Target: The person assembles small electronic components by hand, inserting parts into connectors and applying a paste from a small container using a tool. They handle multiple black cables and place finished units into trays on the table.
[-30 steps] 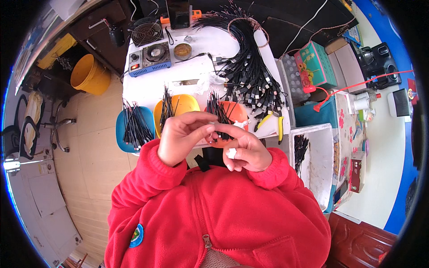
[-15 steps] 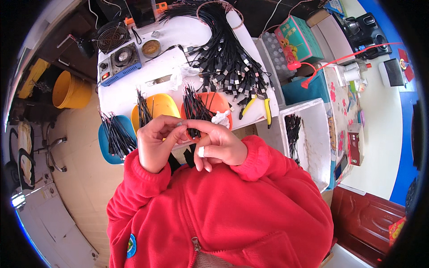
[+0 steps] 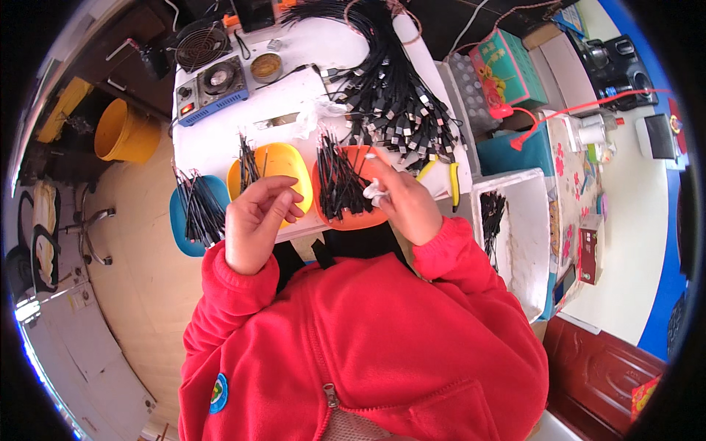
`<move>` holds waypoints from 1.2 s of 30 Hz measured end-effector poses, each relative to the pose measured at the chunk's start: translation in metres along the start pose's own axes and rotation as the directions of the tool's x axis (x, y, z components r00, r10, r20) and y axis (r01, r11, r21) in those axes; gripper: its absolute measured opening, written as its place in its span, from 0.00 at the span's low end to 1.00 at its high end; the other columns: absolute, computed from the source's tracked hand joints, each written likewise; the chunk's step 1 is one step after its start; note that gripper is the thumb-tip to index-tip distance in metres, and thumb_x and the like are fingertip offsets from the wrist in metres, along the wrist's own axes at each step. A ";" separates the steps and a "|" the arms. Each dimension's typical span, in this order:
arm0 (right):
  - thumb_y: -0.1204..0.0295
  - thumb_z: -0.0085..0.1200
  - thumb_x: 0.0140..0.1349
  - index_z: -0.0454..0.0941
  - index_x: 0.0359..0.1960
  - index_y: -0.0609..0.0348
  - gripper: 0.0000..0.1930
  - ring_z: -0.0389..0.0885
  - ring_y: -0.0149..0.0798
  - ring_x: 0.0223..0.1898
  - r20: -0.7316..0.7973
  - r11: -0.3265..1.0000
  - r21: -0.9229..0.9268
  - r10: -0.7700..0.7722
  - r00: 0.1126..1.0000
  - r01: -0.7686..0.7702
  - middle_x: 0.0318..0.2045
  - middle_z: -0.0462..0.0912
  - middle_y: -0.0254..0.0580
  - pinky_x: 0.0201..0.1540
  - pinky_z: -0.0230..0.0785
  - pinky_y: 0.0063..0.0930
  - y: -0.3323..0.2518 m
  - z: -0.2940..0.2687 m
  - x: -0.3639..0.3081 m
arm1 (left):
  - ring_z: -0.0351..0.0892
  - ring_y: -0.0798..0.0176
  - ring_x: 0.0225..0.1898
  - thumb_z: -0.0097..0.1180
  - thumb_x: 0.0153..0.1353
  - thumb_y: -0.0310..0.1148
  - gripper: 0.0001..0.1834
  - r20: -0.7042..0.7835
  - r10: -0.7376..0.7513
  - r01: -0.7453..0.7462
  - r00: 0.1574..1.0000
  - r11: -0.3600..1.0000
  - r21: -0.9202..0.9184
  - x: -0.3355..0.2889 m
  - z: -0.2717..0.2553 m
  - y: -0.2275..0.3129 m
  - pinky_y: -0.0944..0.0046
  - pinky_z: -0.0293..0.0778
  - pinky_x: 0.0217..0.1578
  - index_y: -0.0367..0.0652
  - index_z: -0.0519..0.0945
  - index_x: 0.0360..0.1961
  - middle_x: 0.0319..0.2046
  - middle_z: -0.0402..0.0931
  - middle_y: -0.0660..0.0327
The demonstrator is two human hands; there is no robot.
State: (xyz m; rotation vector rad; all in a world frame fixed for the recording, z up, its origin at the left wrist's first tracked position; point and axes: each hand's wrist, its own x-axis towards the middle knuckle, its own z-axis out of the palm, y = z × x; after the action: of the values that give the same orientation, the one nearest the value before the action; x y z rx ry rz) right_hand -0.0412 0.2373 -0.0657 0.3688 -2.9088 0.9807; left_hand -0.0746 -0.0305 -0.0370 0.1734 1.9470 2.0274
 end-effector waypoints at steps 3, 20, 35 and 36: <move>0.86 0.56 0.51 0.62 0.66 0.52 0.37 0.80 0.43 0.35 -0.011 0.937 0.282 0.218 0.976 -0.206 0.34 0.79 0.44 0.40 0.74 0.36 -0.002 -0.016 0.012 | 0.80 0.70 0.32 0.49 0.68 0.23 0.11 -0.011 -0.040 0.040 0.999 0.999 0.004 -0.005 -0.006 0.000 0.72 0.75 0.35 0.29 0.76 0.48 0.34 0.81 0.57; 0.71 0.62 0.50 0.79 0.31 0.63 0.09 0.80 0.53 0.40 0.452 0.856 -0.319 -0.240 0.859 0.407 0.33 0.81 0.52 0.45 0.72 0.42 0.002 0.057 0.224 | 0.82 0.68 0.31 0.52 0.65 0.21 0.08 -0.020 0.007 -0.003 1.000 0.988 0.157 -0.008 -0.032 0.008 0.70 0.77 0.33 0.31 0.79 0.42 0.30 0.80 0.57; 0.74 0.58 0.52 0.73 0.34 0.64 0.10 0.80 0.56 0.35 0.328 0.969 0.023 -0.240 0.914 0.246 0.31 0.81 0.52 0.40 0.73 0.39 0.006 0.043 0.225 | 0.84 0.63 0.33 0.54 0.62 0.21 0.08 -0.007 0.040 -0.037 0.999 0.976 0.215 0.000 -0.044 0.007 0.68 0.78 0.34 0.32 0.80 0.42 0.32 0.81 0.55; 0.75 0.57 0.55 0.72 0.34 0.65 0.09 0.82 0.50 0.32 0.270 0.971 0.044 -0.239 0.933 0.236 0.29 0.82 0.52 0.37 0.73 0.34 0.006 0.036 0.230 | 0.84 0.64 0.33 0.54 0.62 0.21 0.08 -0.012 0.029 -0.025 1.000 0.976 0.218 0.000 -0.045 0.006 0.68 0.78 0.34 0.33 0.80 0.41 0.31 0.82 0.55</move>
State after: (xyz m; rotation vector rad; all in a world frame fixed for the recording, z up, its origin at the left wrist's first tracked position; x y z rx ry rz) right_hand -0.2651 0.1721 -0.0702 0.9029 -2.9946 0.9769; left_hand -0.0894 -0.0730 -0.0334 0.2371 2.1860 1.8317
